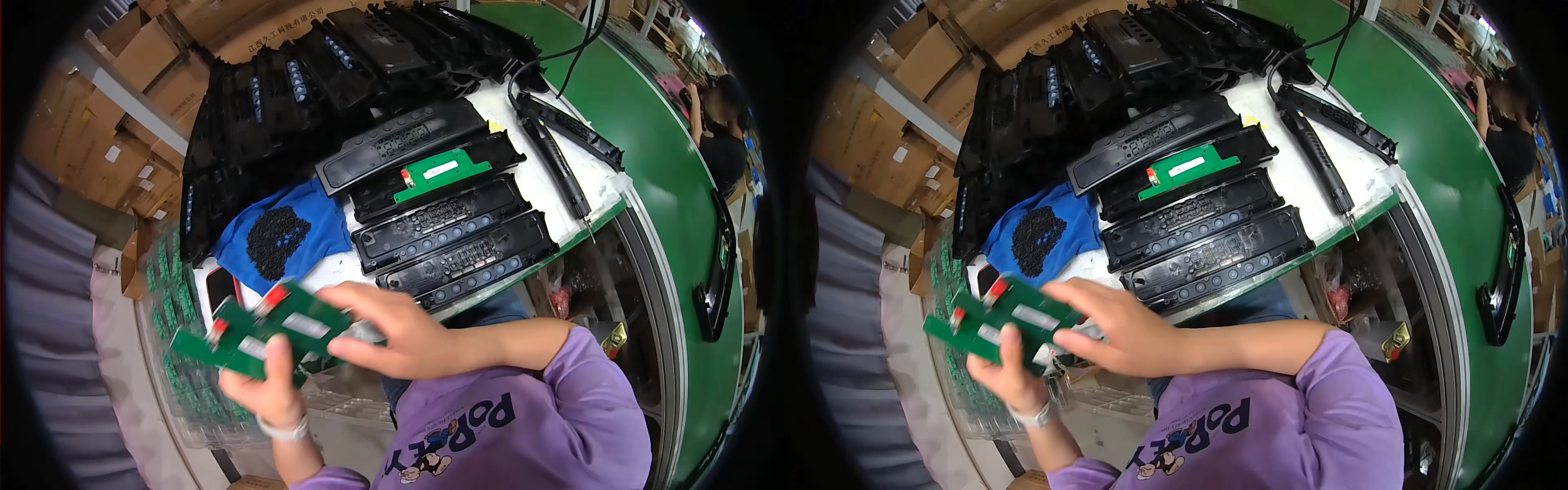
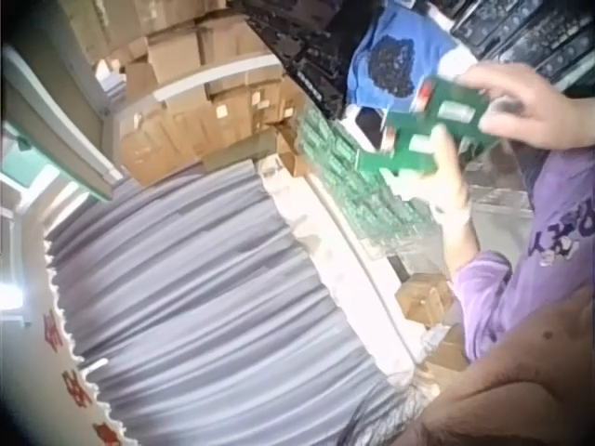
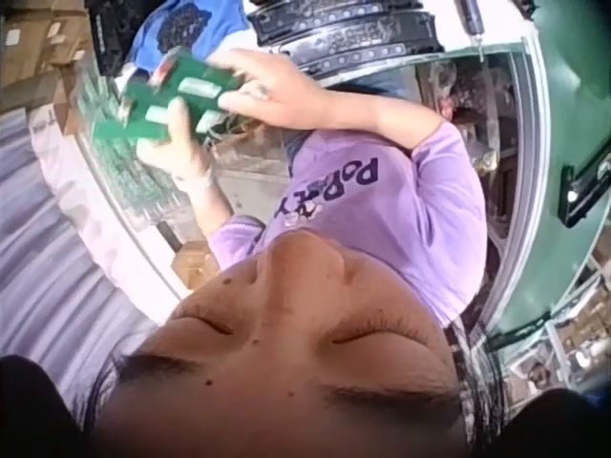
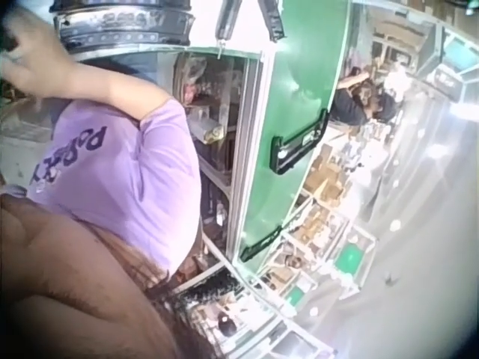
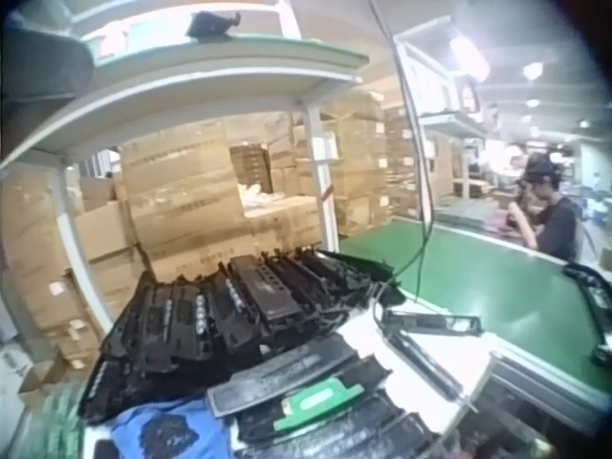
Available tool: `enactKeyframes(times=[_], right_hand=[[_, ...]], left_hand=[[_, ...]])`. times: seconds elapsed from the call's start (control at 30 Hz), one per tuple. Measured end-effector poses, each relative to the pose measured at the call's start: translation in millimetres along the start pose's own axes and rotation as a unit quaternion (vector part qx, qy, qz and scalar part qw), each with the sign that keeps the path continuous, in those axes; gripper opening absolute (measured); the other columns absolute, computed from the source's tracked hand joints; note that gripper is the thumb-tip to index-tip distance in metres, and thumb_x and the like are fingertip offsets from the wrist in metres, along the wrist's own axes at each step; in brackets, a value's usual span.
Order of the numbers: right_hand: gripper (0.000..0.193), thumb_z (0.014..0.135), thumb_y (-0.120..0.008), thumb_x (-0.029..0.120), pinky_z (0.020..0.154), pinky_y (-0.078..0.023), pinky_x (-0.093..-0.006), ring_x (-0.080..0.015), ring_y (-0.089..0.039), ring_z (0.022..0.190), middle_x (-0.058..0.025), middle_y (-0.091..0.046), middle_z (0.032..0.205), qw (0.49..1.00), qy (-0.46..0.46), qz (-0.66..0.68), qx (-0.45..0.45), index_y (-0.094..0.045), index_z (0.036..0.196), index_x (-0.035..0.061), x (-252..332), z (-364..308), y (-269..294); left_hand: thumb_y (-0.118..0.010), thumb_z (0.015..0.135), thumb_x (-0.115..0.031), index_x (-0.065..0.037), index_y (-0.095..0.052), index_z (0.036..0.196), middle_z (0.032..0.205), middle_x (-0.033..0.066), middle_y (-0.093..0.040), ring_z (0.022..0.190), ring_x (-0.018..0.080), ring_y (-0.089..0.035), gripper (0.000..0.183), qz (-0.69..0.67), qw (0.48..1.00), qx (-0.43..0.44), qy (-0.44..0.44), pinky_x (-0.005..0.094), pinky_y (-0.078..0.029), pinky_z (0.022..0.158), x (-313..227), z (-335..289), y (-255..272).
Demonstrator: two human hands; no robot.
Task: Assembling electronic components onto plastic housings using an electric screwdriver.
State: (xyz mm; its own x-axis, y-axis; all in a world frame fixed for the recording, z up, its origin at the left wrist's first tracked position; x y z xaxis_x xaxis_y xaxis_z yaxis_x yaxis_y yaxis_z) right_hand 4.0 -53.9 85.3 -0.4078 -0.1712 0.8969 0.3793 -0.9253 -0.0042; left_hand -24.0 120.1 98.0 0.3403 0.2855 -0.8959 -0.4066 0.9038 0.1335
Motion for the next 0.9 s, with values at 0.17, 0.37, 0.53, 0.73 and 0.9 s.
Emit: enactKeyframes(times=[0.17,0.37,0.53,0.73,0.9], right_hand=[[0.023,0.085,-0.058,0.006,0.07,-0.044,-0.0205,-0.0054,-0.052,0.08,-0.0005,-0.057,0.091,0.977,-0.1,0.086,-0.167,-0.055,0.107,-0.0011,-18,-15,94],[0.022,0.083,-0.055,0.002,0.072,-0.044,-0.0277,-0.0157,-0.056,0.079,-0.0093,-0.062,0.085,0.962,-0.047,-0.249,-0.096,-0.059,0.104,-0.004,-3,13,185],[0.024,0.073,-0.056,-0.002,0.068,-0.041,-0.0347,-0.0277,-0.054,0.072,-0.012,-0.057,0.073,0.912,-0.042,-0.404,0.059,-0.061,0.096,-0.0004,-22,23,169],[0.03,0.063,-0.061,-0.003,0.066,-0.037,-0.0341,-0.025,-0.054,0.072,-0.0076,-0.056,0.068,0.88,-0.06,-0.455,0.123,-0.063,0.093,0.001,-36,21,154],[0.037,0.054,-0.062,-0.003,0.064,-0.035,-0.0332,-0.0233,-0.053,0.07,-0.0065,-0.053,0.065,0.863,-0.017,-0.486,0.141,-0.064,0.091,0.0007,-32,21,142]], left_hand=[[-0.061,0.08,-0.002,0.004,-0.058,0.1,0.09,0.0085,-0.063,0.078,0.0138,-0.06,0.021,0.016,0.982,0.152,-0.114,0.0266,-0.049,0.072,-35,17,-112],[-0.048,0.092,-0.021,0.011,-0.054,0.102,0.087,0.0181,-0.063,0.072,0.0206,-0.063,0.034,-0.205,0.96,0.152,0.118,0.0297,-0.051,0.068,26,48,-165],[-0.042,0.093,-0.018,0.012,-0.049,0.108,0.09,0.0208,-0.062,0.075,0.024,-0.063,0.034,-0.257,0.95,0.121,0.127,0.032,-0.051,0.071,48,42,-166],[-0.041,0.093,-0.021,0.012,-0.048,0.108,0.094,0.021,-0.061,0.079,0.024,-0.063,0.037,-0.235,0.939,0.171,0.186,0.0335,-0.051,0.075,66,24,-181],[-0.043,0.093,-0.025,0.011,-0.049,0.108,0.094,0.0191,-0.061,0.08,0.0231,-0.062,0.039,-0.228,0.935,0.182,0.203,0.0341,-0.05,0.075,72,16,-188]])
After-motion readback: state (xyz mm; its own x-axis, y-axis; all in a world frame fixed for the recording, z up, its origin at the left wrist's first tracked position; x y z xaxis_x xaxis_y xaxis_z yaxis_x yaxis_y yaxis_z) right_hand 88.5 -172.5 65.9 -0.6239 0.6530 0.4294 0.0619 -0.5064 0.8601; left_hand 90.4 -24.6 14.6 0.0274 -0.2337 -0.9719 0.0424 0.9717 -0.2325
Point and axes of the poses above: each hand's wrist, its own z-axis towards the middle knuckle, its own y-axis out of the back of the hand, x = y × z, the point moved 10 cm from there along z, towards the middle knuckle
